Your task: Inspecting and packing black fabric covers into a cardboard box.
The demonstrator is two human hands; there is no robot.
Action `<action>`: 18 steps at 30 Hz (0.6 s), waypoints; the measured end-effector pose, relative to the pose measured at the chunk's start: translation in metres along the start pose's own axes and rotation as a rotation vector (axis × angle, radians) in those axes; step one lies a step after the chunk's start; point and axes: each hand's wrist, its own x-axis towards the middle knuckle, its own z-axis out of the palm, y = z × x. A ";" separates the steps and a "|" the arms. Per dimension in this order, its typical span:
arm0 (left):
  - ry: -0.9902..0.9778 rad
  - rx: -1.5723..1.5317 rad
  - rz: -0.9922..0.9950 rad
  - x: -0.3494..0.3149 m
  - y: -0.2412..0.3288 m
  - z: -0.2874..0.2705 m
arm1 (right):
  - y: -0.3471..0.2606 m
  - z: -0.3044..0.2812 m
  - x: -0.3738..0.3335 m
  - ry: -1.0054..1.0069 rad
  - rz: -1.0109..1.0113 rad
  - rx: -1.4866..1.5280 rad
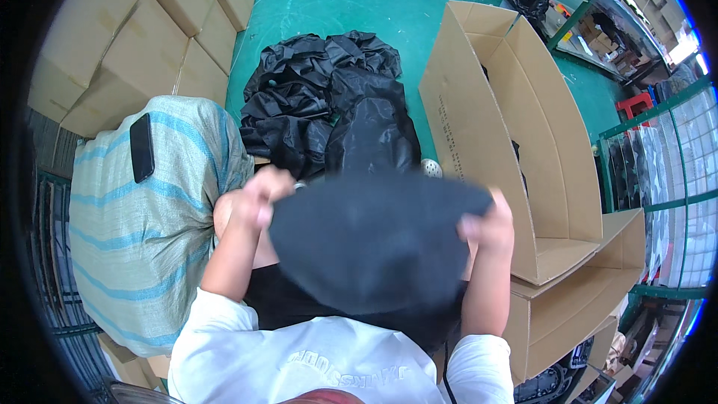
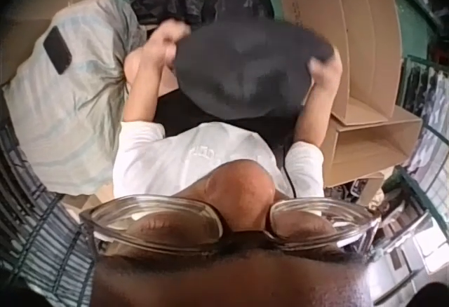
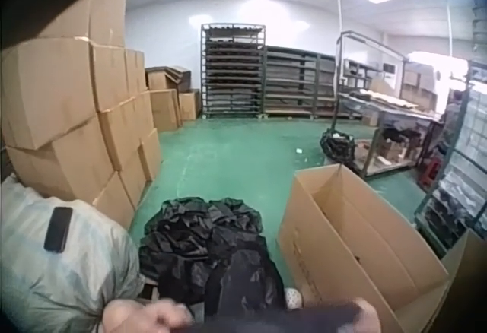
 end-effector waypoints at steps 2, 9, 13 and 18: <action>0.273 -0.225 -0.145 0.024 -0.010 -0.026 | 0.009 0.019 0.074 0.018 0.199 0.124; 0.550 -0.265 -0.445 0.107 -0.103 -0.167 | 0.126 -0.059 0.218 0.028 0.522 0.048; 0.579 -0.181 -0.554 0.128 -0.156 -0.224 | 0.191 -0.083 0.271 0.087 0.656 0.074; 0.826 -0.141 -0.576 0.149 -0.218 -0.282 | 0.260 -0.116 0.314 0.197 0.663 -0.166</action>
